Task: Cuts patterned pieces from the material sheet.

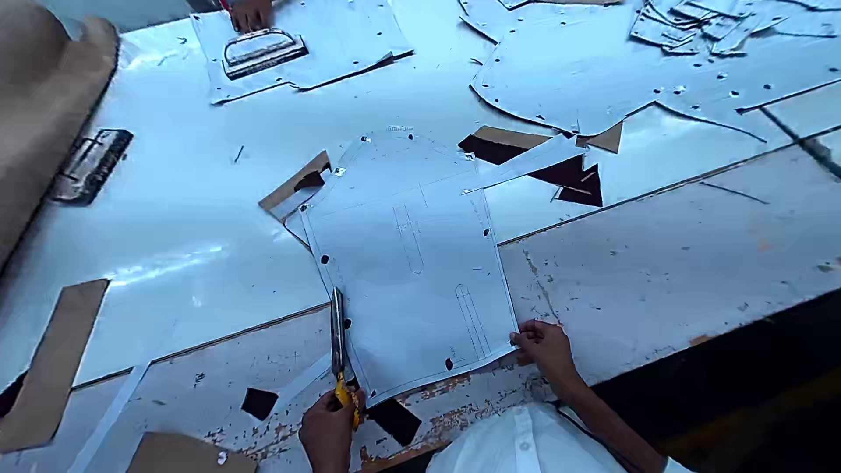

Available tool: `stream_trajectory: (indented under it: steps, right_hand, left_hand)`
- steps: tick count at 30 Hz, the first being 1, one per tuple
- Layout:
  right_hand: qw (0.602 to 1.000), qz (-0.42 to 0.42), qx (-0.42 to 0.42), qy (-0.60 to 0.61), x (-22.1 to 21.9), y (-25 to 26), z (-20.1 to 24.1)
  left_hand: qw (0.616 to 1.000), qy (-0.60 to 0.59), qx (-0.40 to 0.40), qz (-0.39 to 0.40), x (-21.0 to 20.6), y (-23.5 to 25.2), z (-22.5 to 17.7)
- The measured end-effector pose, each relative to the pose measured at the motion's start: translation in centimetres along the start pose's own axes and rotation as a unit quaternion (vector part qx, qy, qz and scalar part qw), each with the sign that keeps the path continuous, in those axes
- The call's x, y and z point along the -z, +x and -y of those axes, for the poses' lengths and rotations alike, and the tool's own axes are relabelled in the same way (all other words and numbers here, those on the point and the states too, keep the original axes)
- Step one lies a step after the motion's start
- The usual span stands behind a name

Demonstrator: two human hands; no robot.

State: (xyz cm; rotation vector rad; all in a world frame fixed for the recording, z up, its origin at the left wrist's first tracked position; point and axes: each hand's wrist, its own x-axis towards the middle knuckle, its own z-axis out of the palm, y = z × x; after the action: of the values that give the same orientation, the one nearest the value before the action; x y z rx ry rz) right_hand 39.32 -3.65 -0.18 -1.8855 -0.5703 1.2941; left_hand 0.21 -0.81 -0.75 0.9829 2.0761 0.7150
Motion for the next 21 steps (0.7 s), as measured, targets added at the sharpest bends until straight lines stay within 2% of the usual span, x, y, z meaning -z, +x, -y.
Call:
stream_trajectory:
  steps: [3, 6, 11, 17, 21]
  right_hand:
    - [0.997, 0.007, -0.006, 0.074, -0.1, -0.4, 0.1]
    - [0.995, 0.002, 0.0, 0.096, 0.6, -0.5, 0.5]
    - [0.991, -0.018, -0.011, 0.131, 2.0, 0.0, 0.5]
    - [0.991, -0.03, -0.016, 0.132, 2.5, 0.1, 0.5]
    - [0.989, -0.038, -0.013, 0.144, 3.1, 0.6, 0.0]
  left_hand:
    - [1.0, 0.03, -0.01, 0.004, 0.1, -0.3, -0.3]
    - [0.999, 0.044, -0.006, 0.009, -0.2, -0.8, -0.4]
    - [1.0, -0.024, -0.004, 0.015, -0.5, -1.7, -0.9]
    - [0.983, -0.164, 0.055, 0.069, -1.3, -3.6, -2.1]
    - [0.98, -0.175, 0.073, 0.058, -2.4, -4.3, -1.9]
